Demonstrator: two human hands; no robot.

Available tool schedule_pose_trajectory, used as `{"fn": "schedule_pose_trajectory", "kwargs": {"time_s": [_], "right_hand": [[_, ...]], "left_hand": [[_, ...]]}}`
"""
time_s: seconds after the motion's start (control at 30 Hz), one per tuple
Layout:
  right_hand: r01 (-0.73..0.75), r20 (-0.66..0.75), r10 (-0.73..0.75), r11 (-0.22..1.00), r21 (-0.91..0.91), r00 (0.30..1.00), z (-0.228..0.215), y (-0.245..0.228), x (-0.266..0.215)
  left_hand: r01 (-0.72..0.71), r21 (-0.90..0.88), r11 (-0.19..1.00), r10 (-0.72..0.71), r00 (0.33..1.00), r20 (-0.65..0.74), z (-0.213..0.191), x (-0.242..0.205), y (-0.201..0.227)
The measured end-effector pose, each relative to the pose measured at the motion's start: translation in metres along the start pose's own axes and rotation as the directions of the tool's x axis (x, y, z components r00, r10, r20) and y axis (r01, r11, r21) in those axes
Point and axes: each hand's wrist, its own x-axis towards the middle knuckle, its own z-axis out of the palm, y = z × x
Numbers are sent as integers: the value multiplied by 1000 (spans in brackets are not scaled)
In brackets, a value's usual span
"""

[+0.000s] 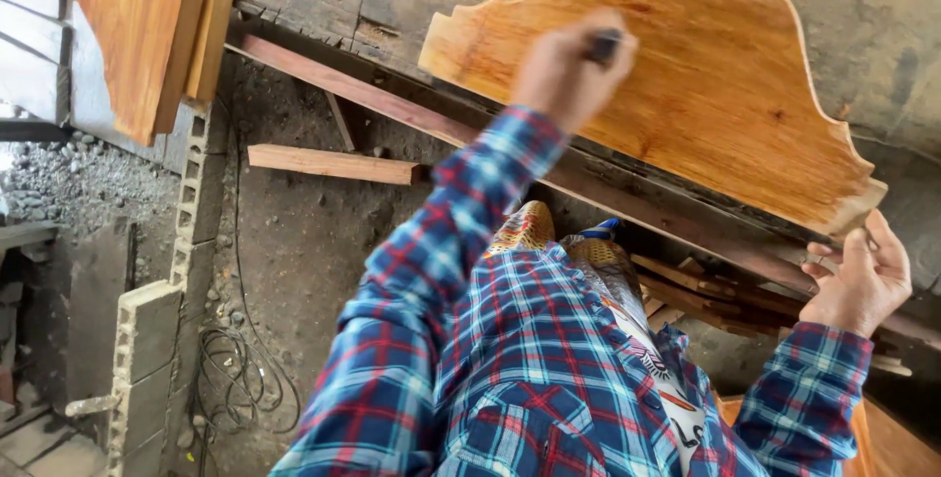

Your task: The person applies a brown wood stain to a curved wooden board using a paintbrush, covering the surface and edges. They then dip the brush into a container of stain and apply it to a long, thin wooden piece, coating both sides.

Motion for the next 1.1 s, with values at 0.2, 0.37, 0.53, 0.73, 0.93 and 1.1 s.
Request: {"fn": "schedule_pose_trajectory", "kwargs": {"time_s": [0.2, 0.37, 0.53, 0.73, 0.93, 1.1], "right_hand": [[-69, -22, 70, 997, 35, 997, -4, 2, 5], [-116, 191, 116, 993, -14, 975, -15, 1, 18], [-10, 292, 59, 986, -166, 955, -27, 16, 40], [-78, 225, 111, 986, -150, 968, -25, 41, 85], [-255, 89, 269, 957, -142, 959, -16, 61, 132], [-247, -49, 242, 935, -254, 969, -1, -5, 85]], "left_hand": [[-240, 971, -3, 126, 963, 239, 53, -24, 1], [-186, 952, 242, 255, 959, 123, -15, -37, 54], [-17, 974, 228, 495, 863, -100, -30, -73, 138], [-67, 959, 274, 671, 728, -141, -44, -119, 166], [33, 829, 558, 651, 602, -462, -49, -142, 149], [16, 743, 669, 607, 566, -558, -66, -140, 137]]}}
